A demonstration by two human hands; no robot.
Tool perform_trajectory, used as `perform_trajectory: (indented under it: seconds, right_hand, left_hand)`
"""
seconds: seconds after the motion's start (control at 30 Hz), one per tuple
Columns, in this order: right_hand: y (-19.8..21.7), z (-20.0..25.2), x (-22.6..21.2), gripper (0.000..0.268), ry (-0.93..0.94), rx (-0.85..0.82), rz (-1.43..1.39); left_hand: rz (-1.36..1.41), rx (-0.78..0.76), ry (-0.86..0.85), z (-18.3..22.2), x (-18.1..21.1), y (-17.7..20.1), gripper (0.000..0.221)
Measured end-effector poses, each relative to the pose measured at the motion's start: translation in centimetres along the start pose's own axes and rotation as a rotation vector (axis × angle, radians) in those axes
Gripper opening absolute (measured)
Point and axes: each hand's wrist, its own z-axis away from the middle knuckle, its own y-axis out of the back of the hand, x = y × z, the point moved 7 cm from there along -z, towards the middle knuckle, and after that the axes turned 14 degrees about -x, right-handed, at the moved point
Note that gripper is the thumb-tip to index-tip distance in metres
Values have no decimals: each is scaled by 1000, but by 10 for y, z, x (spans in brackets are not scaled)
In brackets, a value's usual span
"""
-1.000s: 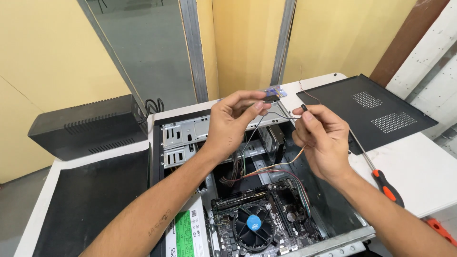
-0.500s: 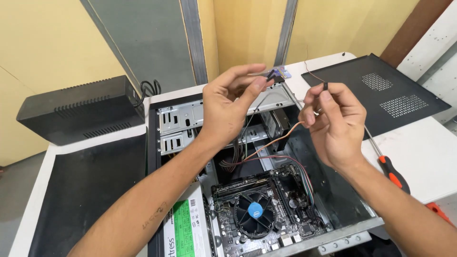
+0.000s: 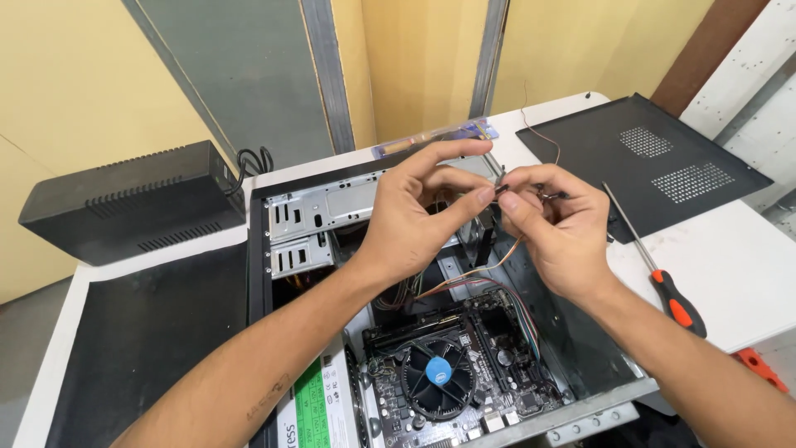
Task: Organizing and connecting internal power and data cables inside a desktop computer tower.
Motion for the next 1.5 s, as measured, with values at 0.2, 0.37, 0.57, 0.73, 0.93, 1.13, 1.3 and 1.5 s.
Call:
perform_trajectory:
  seconds: [0.2, 0.37, 0.57, 0.73, 0.93, 1.13, 1.3, 1.5]
  right_hand:
    - [3, -2, -6, 14, 31, 15, 46]
    - [3, -1, -6, 13, 16, 17, 63]
    - [3, -2, -2, 9, 35, -4, 44]
    - [6, 1, 0, 7, 39, -8, 71]
    - [6, 1, 2, 8, 38, -6, 73]
    - [7, 3, 5, 10, 38, 3, 55]
    - [8, 3, 7, 10, 26, 7, 31]
    - [8, 2, 6, 11, 35, 1, 20]
  left_hand:
    - [-45, -20, 28, -2, 5, -2, 37]
    - [-67, -20, 50, -2, 7, -6, 28]
    - [-164, 18, 79, -3, 15, -7, 13]
    - [-252, 40, 71, -3, 17, -4, 5]
    - [-281, -13, 94, -3, 16, -6, 4]
    - [-127, -20, 188, -2, -7, -9, 13]
    - [-97, 2, 200, -1, -12, -8, 15]
    - [-129, -27, 199, 0, -10, -9, 16]
